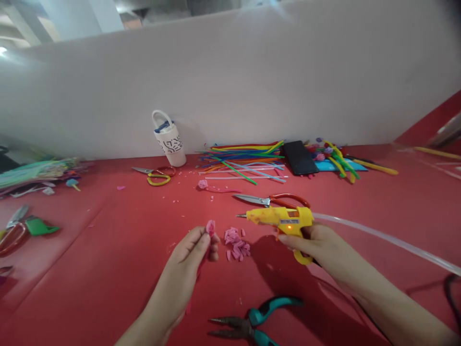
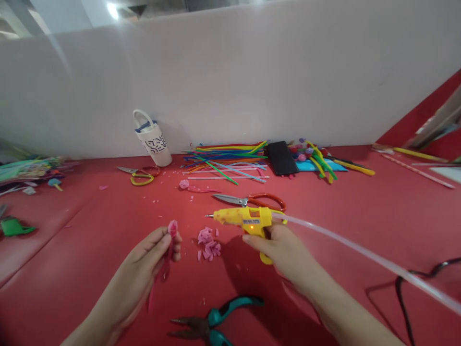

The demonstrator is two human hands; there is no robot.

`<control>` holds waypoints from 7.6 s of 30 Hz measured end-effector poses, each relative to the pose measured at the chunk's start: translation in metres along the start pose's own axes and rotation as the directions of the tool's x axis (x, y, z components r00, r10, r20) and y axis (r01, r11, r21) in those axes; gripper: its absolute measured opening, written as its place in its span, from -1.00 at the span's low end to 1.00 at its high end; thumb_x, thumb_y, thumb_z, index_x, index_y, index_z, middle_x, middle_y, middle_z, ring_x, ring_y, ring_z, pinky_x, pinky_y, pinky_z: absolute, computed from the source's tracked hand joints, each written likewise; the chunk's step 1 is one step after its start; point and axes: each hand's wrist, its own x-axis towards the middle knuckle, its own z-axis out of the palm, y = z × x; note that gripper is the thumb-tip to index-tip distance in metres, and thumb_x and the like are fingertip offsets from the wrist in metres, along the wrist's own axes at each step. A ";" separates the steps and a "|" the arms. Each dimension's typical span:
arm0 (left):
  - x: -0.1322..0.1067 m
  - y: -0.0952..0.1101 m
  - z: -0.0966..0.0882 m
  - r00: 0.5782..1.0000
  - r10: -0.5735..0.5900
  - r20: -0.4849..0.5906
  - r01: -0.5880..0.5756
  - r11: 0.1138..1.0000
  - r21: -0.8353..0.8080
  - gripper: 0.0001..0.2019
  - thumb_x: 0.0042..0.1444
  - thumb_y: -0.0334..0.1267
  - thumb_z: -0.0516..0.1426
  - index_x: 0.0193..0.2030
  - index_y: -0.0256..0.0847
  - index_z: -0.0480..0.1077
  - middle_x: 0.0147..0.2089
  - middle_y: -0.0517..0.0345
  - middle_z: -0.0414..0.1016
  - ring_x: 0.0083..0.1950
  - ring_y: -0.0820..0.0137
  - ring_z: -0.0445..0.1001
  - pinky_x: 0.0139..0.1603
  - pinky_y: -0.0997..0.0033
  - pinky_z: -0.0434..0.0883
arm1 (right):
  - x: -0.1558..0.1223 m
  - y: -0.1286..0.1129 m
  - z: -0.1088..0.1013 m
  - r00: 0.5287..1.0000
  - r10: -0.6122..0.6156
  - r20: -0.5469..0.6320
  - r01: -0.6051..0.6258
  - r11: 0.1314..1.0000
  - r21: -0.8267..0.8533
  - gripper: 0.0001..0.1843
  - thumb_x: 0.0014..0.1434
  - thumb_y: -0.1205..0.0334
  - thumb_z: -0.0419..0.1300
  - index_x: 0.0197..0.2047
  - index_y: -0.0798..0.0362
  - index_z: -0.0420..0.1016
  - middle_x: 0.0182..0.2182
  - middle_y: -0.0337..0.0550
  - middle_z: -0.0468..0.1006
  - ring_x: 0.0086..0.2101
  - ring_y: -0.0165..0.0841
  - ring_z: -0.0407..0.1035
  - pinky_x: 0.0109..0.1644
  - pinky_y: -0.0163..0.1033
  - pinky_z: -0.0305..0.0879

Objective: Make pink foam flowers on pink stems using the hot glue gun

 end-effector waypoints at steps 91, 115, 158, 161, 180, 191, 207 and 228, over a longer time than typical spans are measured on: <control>-0.011 -0.003 0.009 0.920 0.354 0.170 -0.389 0.757 0.525 -0.86 0.08 -0.26 0.10 -0.37 -0.16 0.49 -0.49 0.21 0.38 -0.46 0.42 0.31 -0.42 0.48 0.24 | -0.023 -0.057 0.036 0.842 -0.540 0.020 0.540 0.841 -0.021 -0.84 0.09 0.44 0.12 -0.48 0.04 0.35 -0.49 -0.29 0.35 -0.44 -0.44 0.25 -0.38 -0.33 0.18; -0.018 0.002 0.006 0.840 0.485 0.242 -0.528 0.631 0.569 -0.85 0.11 -0.33 0.05 -0.46 -0.17 0.37 -0.54 0.28 0.22 -0.53 0.49 0.24 -0.50 0.53 0.21 | -0.037 -0.061 0.028 0.598 -0.801 -0.013 0.777 0.584 -0.237 -0.87 0.19 0.41 0.05 -0.36 0.11 0.39 -0.39 -0.15 0.43 -0.34 -0.36 0.29 -0.22 -0.20 0.24; -0.006 0.000 0.003 0.956 -0.085 0.280 0.184 0.917 -0.353 -0.76 0.17 -0.22 0.05 -0.42 -0.30 0.41 -0.62 0.31 0.22 -0.68 0.69 0.01 -0.66 0.63 -0.06 | 0.012 0.001 0.005 0.996 -0.089 -0.022 0.048 0.712 -0.700 -0.70 0.00 0.03 0.16 -0.62 0.00 0.31 -0.65 -0.10 0.41 -0.62 -0.24 0.32 -0.59 -0.29 -0.15; -0.007 0.000 0.003 0.960 -0.069 0.270 0.160 0.930 -0.331 -0.78 0.16 -0.21 0.07 -0.41 -0.30 0.41 -0.61 0.31 0.23 -0.67 0.68 0.05 -0.65 0.64 -0.02 | 0.020 0.010 0.011 0.997 -0.070 -0.030 0.037 0.785 -0.618 -0.75 -0.02 0.07 0.16 -0.60 0.02 0.31 -0.65 -0.14 0.42 -0.62 -0.28 0.32 -0.59 -0.30 -0.11; -0.009 0.001 0.000 0.946 0.304 0.113 -0.317 0.940 0.123 -0.79 0.14 -0.19 0.07 -0.45 -0.21 0.38 -0.49 0.22 0.30 -0.53 0.54 0.24 -0.56 0.57 0.16 | -0.025 -0.029 -0.003 0.965 -0.118 0.235 -0.035 0.829 0.559 -0.83 -0.02 0.17 0.20 -0.37 0.10 0.45 -0.71 -0.25 0.42 -0.65 -0.43 0.26 -0.56 -0.34 0.15; -0.003 0.001 0.005 0.997 -0.034 0.073 0.048 0.981 -0.190 -0.76 0.08 -0.11 0.10 -0.43 -0.27 0.39 -0.62 0.33 0.28 -0.70 0.66 0.06 -0.74 0.65 -0.09 | -0.044 -0.042 0.011 0.982 -0.085 0.168 0.004 0.901 0.433 -0.73 -0.02 -0.03 0.21 -0.50 0.01 0.45 -0.52 -0.20 0.47 -0.43 -0.32 0.38 -0.29 -0.21 0.37; -0.003 0.000 0.009 0.999 0.023 0.023 -0.022 1.000 -0.009 -0.73 0.07 -0.08 0.09 -0.43 -0.26 0.40 -0.61 0.32 0.27 -0.70 0.65 0.05 -0.73 0.62 -0.07 | -0.046 -0.038 0.015 0.992 -0.087 0.095 0.063 0.969 0.239 -0.64 -0.01 -0.05 0.17 -0.68 -0.02 0.36 -0.70 -0.28 0.39 -0.61 -0.38 0.29 -0.57 -0.35 0.25; -0.002 -0.001 0.007 0.999 0.024 0.044 -0.024 1.000 -0.007 -0.72 0.08 -0.08 0.08 -0.50 -0.25 0.35 -0.61 0.31 0.26 -0.69 0.65 0.05 -0.72 0.62 -0.07 | -0.045 -0.035 0.016 0.993 -0.082 0.089 0.062 0.977 0.206 -0.60 0.00 -0.05 0.16 -0.73 -0.04 0.33 -0.74 -0.27 0.37 -0.62 -0.37 0.30 -0.64 -0.35 0.23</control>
